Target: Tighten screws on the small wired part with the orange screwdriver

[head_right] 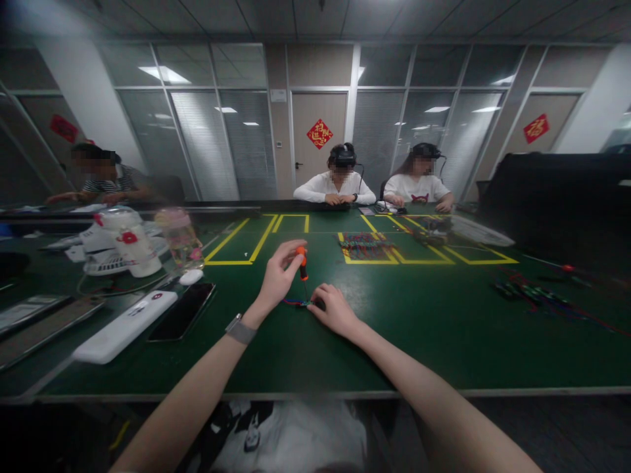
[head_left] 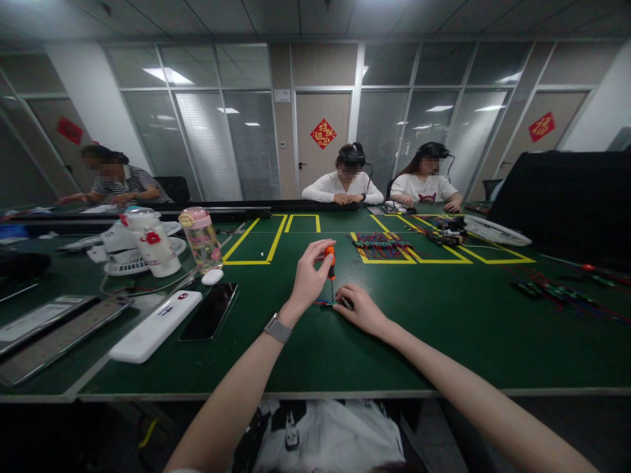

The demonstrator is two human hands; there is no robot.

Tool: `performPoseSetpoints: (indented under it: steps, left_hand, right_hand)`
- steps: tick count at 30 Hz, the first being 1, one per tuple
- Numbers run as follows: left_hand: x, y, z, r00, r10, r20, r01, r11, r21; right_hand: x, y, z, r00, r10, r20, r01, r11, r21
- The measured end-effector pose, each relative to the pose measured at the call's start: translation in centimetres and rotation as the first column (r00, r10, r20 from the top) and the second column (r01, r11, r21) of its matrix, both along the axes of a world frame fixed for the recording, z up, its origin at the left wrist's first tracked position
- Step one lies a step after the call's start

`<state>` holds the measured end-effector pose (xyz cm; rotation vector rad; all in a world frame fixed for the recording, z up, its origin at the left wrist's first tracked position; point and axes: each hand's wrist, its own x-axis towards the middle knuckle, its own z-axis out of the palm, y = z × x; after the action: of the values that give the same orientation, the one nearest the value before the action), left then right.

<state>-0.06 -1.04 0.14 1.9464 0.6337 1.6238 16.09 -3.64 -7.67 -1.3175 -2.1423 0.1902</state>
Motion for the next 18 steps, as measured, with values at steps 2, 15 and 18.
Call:
performPoseSetpoints:
  steps: [2, 15, 18]
  left_hand:
    - [0.08, 0.08, -0.15, 0.999, -0.053, 0.005, 0.054, 0.997, -0.051]
    - [0.10, 0.20, -0.23, 0.998, -0.058, -0.031, 0.057, 0.997, -0.050]
    - [0.14, 0.44, -0.43, 0.992, -0.123, 0.009, 0.123, 0.988, -0.093]
  right_hand:
    - [0.02, 0.03, -0.02, 1.000, 0.002, -0.002, -0.002, 1.000, -0.001]
    - [0.10, 0.22, -0.18, 1.000, 0.019, -0.003, -0.019, 1.000, 0.010]
    - [0.13, 0.24, -0.24, 1.000, 0.018, -0.005, -0.018, 1.000, 0.013]
